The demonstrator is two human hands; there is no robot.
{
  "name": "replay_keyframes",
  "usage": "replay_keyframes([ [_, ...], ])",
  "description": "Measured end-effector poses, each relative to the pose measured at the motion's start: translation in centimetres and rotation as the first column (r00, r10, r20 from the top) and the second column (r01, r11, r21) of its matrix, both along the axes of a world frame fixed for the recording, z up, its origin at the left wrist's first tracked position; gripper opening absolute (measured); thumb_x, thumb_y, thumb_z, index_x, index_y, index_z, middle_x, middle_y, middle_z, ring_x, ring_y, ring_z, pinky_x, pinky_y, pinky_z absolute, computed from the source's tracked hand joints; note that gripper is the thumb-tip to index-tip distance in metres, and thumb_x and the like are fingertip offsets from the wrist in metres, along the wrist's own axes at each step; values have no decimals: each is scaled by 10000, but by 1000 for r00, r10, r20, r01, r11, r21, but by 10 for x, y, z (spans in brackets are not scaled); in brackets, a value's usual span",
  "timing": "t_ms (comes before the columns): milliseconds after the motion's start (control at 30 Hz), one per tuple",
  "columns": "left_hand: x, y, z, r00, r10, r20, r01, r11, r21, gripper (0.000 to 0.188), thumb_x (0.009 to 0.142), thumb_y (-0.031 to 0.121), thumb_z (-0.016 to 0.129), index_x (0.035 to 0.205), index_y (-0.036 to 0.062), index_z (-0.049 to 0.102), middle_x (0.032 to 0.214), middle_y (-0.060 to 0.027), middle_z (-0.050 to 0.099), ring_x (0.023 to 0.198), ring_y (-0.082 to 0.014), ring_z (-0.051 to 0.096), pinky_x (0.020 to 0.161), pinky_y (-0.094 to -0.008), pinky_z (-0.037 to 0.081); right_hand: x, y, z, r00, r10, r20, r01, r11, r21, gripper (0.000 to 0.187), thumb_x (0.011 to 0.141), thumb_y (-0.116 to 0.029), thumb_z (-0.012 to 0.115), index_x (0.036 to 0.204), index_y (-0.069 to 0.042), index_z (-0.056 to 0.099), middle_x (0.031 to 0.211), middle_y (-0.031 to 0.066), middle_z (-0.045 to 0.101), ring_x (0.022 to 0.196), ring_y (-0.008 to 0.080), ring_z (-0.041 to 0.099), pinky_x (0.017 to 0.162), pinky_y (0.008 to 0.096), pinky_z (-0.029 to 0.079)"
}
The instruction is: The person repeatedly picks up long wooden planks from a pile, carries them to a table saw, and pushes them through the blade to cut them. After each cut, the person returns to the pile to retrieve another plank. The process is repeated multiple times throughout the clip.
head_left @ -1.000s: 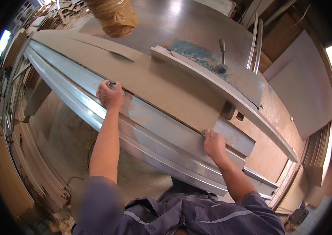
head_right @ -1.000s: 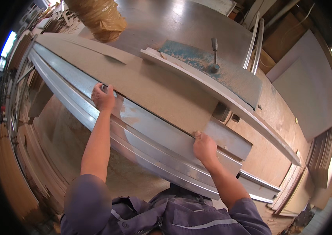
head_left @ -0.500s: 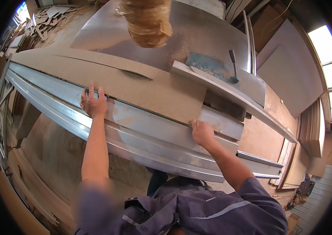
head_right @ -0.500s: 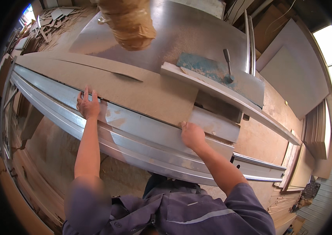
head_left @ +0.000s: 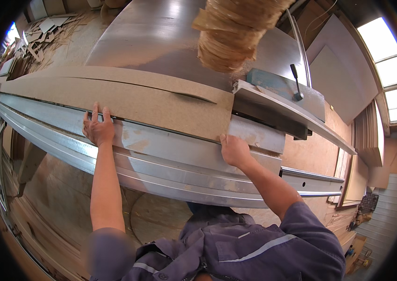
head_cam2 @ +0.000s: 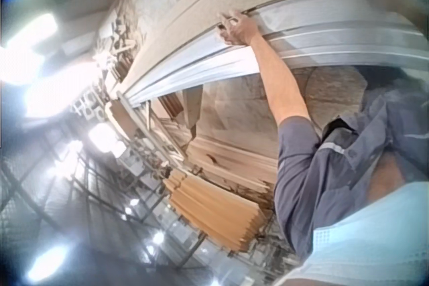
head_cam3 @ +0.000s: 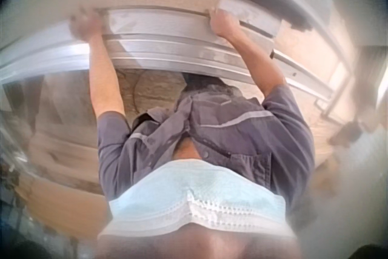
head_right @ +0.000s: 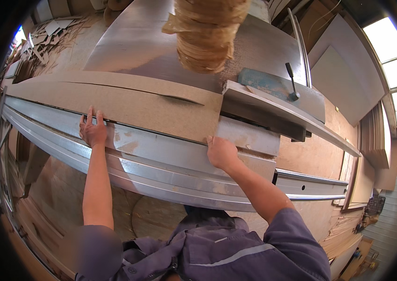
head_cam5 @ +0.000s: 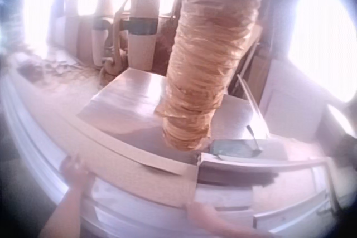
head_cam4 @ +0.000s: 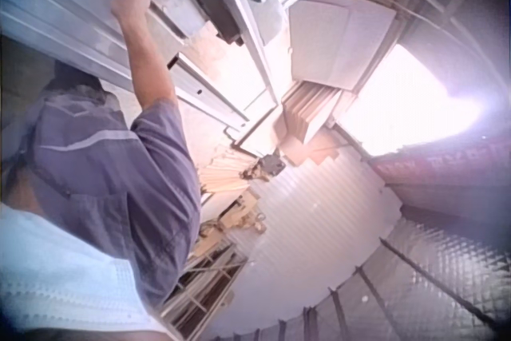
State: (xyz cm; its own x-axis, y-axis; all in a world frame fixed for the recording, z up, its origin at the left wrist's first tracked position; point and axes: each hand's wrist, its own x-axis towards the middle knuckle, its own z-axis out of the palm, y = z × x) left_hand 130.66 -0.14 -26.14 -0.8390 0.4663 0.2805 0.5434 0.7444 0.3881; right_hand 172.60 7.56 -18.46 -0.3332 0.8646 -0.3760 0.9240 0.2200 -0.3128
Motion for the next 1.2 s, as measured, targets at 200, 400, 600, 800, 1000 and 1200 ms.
replay_keyframes([
  [200, -60, -8, -10, 1000, -20, -23, 21, 999, 46, 480, 905, 510, 619, 1352, 336, 635, 1474, -181, 440, 1374, -306, 411, 1171, -479, 247, -57, -2, -1, 999, 13, 46, -11, 999, -45, 505, 1054, -349, 361, 908, 16, 678, 884, 279, 692, 859, 464, 664, 789, 549, 524],
  [400, -124, -27, -21, 992, -39, -116, 69, 964, 258, 475, 898, 424, 652, 1313, 192, 661, 1456, -205, 444, 1354, -366, 414, 1140, -501, 293, -109, -45, 4, 982, 182, 58, -173, 977, -128, 462, 1038, -334, 407, 878, 15, 665, 889, 273, 691, 851, 457, 670, 756, 546, 535],
  [600, -152, -49, -17, 976, -195, -97, 205, 972, 114, 486, 914, 347, 641, 1369, 178, 605, 1452, -198, 474, 1365, -377, 405, 1152, -546, 267, -163, -92, 1, 991, 117, -60, -126, 973, -194, 456, 1050, -351, 381, 923, 7, 632, 888, 276, 682, 843, 472, 656, 776, 563, 516],
  [800, -179, -44, 12, 960, -265, -90, 265, 964, -13, 652, 847, 346, 725, 1418, 104, 525, 1457, -221, 465, 1378, -399, 389, 1166, -546, 255, -226, -97, 24, 988, 138, -62, -148, 967, -205, 421, 1034, -314, 422, 949, 17, 667, 942, 276, 691, 903, 453, 666, 781, 533, 530],
  [1000, -151, 80, 101, 536, -840, -85, 841, 523, 140, 913, 782, 370, 790, 1531, 108, 339, 1516, -224, 386, 1413, -396, 333, 1194, -503, 223, -280, -106, 11, 994, 105, 27, -98, 975, -198, 369, 1020, -319, 447, 1046, -20, 661, 1022, 230, 693, 966, 432, 660, 815, 515, 527],
  [1200, -103, 147, 115, 282, -959, -22, 959, 282, -10, 783, 806, 262, 743, 1482, 134, 370, 1342, -169, 518, 1307, -352, 462, 1133, -487, 316, -316, -59, 109, 991, -17, -135, 44, 978, 204, 304, 996, -349, 508, 964, -66, 613, 981, 185, 678, 946, 412, 648, 822, 517, 514],
])
